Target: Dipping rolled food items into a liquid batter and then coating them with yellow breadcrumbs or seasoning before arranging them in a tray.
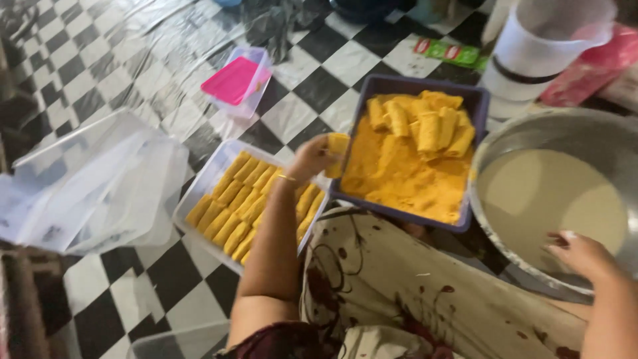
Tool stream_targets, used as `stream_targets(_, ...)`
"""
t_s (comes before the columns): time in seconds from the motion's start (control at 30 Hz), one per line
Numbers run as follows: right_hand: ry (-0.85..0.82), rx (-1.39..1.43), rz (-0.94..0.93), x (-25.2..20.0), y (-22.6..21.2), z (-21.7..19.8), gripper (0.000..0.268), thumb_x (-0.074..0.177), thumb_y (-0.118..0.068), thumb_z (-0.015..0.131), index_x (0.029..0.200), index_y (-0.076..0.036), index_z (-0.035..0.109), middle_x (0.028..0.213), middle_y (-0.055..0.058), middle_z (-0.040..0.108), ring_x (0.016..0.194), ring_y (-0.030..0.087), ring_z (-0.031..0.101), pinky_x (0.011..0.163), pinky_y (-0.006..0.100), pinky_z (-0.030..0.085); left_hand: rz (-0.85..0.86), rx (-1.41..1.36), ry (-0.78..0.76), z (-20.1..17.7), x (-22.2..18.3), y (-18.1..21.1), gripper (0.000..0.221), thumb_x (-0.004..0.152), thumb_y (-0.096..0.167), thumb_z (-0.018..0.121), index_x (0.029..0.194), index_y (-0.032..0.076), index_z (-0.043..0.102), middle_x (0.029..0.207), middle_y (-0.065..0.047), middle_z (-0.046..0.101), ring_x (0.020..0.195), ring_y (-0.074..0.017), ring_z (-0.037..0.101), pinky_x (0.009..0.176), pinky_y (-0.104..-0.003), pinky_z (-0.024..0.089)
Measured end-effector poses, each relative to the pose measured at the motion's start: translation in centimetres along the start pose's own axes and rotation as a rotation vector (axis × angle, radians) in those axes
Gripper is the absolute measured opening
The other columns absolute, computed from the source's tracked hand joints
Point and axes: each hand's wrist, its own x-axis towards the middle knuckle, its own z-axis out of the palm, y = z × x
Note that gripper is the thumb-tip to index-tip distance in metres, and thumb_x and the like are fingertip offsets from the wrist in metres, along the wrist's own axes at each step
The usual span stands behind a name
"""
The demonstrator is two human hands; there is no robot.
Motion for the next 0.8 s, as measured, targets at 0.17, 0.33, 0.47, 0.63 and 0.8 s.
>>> stream_targets(0.17, 0.078, -0.018, 0.002, 1.0, 0.7, 1.5, 0.056, 0.090, -0.056, 0.068, 0.138, -0.028, 0.072, 0.109, -0.009, 0.088, 0.093, 0.013, 0.084, 0.077, 0.025, 0.061, -0.198, -0.131, 0.070, -13.0, -4.2, -8.4, 0.052, 0.086, -0.003, 0.063, 0.138, 0.002, 0.059, 0.104, -0.010, 0.067, 0.077, -0.0167, 0.063, 0.059, -0.028, 0.054)
stream_targets(0.33, 0.161, 0.317, -0.104, 7.0, 5.2, 9.1, 0.047, 0.086, -0.021, 0.082, 0.130, -0.003, 0.076, 0.103, 0.013, 0.085, 0.083, 0.025, 0.081, 0.073, 0.033, 0.063, -0.403, 0.249, 0.167, -19.3, -5.7, -22.9, 0.043, 0.085, 0.011, 0.066, 0.127, 0.006, 0.061, 0.106, -0.003, 0.060, 0.092, -0.0163, 0.060, 0.081, -0.029, 0.053)
stream_targets(0.47, 0.197, 0.304, -0.131, 5.5, 5.2, 8.5, 0.049, 0.084, -0.027, 0.085, 0.127, -0.004, 0.080, 0.102, 0.013, 0.086, 0.085, 0.027, 0.082, 0.076, 0.034, 0.063, -0.532, 0.432, 0.165, -17.4, -9.2, -18.2, 0.045, 0.083, 0.007, 0.063, 0.128, 0.006, 0.060, 0.099, -0.005, 0.066, 0.088, -0.0175, 0.063, 0.083, -0.028, 0.053)
stream_targets(0.63, 0.128, 0.141, -0.034, 3.1, 3.1, 5.6, 0.050, 0.089, -0.038, 0.081, 0.131, -0.011, 0.078, 0.103, 0.006, 0.088, 0.079, 0.022, 0.084, 0.070, 0.029, 0.065, -0.499, 0.534, 0.121, -17.2, -9.4, -21.0, 0.015, 0.081, 0.013, 0.067, 0.094, 0.006, 0.061, 0.084, -0.003, 0.061, 0.077, -0.0161, 0.056, 0.074, -0.028, 0.050)
stream_targets(0.8, 0.034, -0.184, 0.059, 2.7, 1.8, 4.0, 0.057, 0.090, -0.069, 0.059, 0.134, -0.036, 0.073, 0.107, -0.012, 0.089, 0.085, 0.009, 0.087, 0.072, 0.021, 0.063, -0.552, 0.519, 0.151, -16.0, -6.8, -25.9, 0.028, 0.091, 0.019, 0.053, 0.104, -0.004, 0.064, 0.114, -0.022, 0.058, 0.093, -0.0310, 0.056, 0.094, -0.037, 0.047)
